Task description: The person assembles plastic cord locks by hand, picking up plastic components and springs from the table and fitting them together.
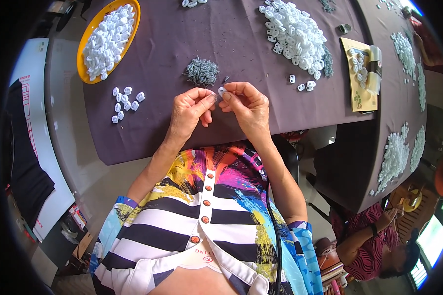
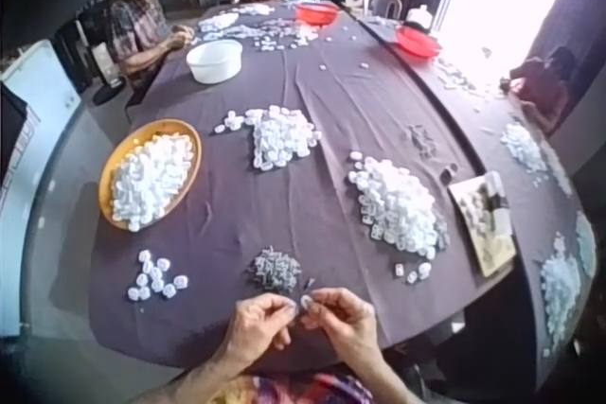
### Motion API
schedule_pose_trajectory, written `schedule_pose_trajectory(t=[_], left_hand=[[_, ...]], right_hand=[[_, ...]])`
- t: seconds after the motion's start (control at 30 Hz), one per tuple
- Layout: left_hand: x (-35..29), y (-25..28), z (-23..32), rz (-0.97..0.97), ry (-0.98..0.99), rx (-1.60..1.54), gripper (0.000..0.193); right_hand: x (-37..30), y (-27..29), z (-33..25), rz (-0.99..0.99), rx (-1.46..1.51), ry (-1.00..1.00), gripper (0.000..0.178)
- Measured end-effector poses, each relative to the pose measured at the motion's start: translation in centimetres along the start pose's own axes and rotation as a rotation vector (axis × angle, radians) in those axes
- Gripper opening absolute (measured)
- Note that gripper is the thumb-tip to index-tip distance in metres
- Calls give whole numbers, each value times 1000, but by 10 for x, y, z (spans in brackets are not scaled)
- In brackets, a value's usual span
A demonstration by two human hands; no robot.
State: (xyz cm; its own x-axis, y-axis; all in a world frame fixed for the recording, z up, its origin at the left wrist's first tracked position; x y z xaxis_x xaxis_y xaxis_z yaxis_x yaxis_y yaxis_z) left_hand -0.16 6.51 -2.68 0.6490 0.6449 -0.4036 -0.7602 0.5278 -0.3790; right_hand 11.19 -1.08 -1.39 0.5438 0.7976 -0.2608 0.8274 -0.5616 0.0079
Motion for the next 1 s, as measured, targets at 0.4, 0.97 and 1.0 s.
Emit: schedule_pose_trajectory(t=[0.4, 0.97, 1.0], left_hand=[[-1, -1, 2, -12, 9, 22, 15], [-3, -3, 4, -65, -98, -71, 13], [-3, -3, 4, -65, -98, -71, 13]], right_hand=[[-1, 0, 0, -8, -28, 1, 15], [-2, -1, -1, -76, -163, 61, 14], [-2, -2, -1, -76, -163, 61, 14]])
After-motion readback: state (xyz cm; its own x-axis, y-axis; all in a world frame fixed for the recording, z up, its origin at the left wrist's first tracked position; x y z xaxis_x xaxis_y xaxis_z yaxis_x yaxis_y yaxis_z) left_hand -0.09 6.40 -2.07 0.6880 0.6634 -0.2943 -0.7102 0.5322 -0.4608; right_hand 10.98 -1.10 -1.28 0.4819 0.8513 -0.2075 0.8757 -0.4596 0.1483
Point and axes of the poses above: each hand's wrist, its own x-axis towards the middle knuckle, its own y-axis out of the back of the hand, z = x × y, the point moved 7 cm from there along x, towards the middle knuckle, and after that the axes turned 13 degrees about -x, right-handed, at the moved point
